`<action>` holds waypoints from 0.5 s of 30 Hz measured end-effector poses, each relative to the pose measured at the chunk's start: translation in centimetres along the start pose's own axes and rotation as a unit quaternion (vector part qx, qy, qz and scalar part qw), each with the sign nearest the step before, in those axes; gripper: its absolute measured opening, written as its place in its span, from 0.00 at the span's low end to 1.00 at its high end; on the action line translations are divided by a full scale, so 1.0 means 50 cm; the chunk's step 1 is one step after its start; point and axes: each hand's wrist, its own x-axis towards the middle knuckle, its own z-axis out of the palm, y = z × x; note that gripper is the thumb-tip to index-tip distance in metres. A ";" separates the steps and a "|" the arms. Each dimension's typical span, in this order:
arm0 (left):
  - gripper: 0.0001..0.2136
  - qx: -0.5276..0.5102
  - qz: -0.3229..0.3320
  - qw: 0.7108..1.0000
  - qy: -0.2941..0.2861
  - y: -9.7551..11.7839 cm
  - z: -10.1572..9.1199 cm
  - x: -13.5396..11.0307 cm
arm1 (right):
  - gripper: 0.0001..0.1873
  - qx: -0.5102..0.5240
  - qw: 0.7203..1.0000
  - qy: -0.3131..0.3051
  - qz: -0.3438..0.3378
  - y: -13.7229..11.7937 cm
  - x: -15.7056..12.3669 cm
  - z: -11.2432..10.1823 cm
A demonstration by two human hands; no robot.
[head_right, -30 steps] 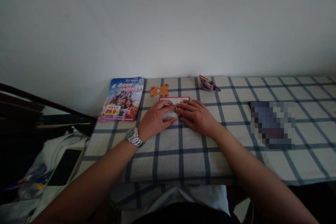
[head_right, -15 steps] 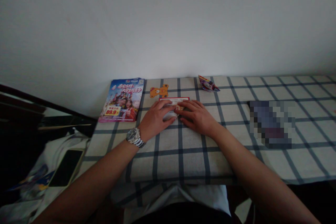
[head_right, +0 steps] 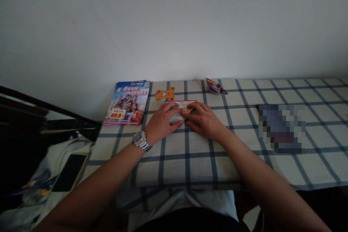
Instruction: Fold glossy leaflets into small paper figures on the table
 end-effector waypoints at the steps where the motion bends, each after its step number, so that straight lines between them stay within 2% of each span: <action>1: 0.18 0.003 0.002 1.000 0.000 0.000 0.001 -0.001 | 0.22 -0.001 1.000 0.001 0.001 -0.001 0.000 -0.001; 15: 0.18 0.013 0.011 1.000 -0.009 -0.003 0.002 -0.007 | 0.23 -0.002 1.000 -0.003 0.006 -0.002 -0.002 0.000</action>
